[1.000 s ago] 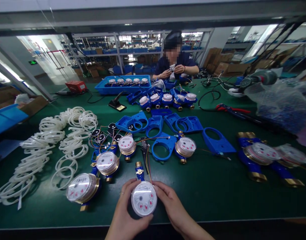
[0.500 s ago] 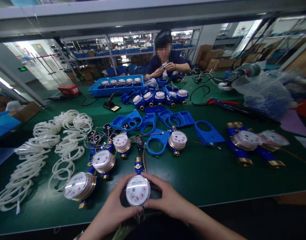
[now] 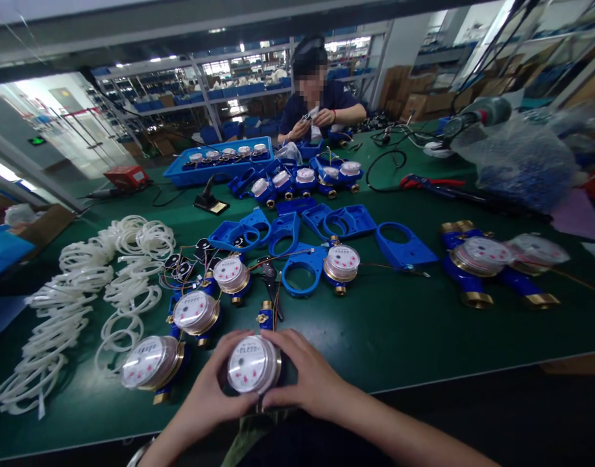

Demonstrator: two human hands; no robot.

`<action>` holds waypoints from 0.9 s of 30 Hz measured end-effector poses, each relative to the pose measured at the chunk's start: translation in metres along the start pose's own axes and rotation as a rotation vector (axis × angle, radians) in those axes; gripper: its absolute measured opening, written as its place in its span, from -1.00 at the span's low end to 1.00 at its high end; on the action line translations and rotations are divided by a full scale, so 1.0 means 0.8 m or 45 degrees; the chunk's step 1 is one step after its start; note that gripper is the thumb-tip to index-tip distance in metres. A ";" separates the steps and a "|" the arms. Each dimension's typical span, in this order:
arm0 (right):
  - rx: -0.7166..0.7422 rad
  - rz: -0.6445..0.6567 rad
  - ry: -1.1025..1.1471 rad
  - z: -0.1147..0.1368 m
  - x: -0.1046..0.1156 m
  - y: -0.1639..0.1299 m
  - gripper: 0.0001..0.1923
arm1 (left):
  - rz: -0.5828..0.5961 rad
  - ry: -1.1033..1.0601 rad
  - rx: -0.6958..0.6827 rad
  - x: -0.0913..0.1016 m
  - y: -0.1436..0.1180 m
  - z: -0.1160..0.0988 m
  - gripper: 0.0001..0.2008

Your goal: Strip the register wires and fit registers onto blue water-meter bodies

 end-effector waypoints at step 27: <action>0.064 0.085 -0.192 0.011 -0.028 0.036 -0.24 | -0.579 0.483 -0.034 0.003 -0.056 -0.008 -0.31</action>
Point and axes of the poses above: each hand's wrist, its own y-axis towards the middle knuckle, its own x-axis out of the back of the hand, z = x × y, the point moved 6 cm from there along y, towards the middle knuckle, and after that the axes turned 1 degree about x, right-handed, at the moved point
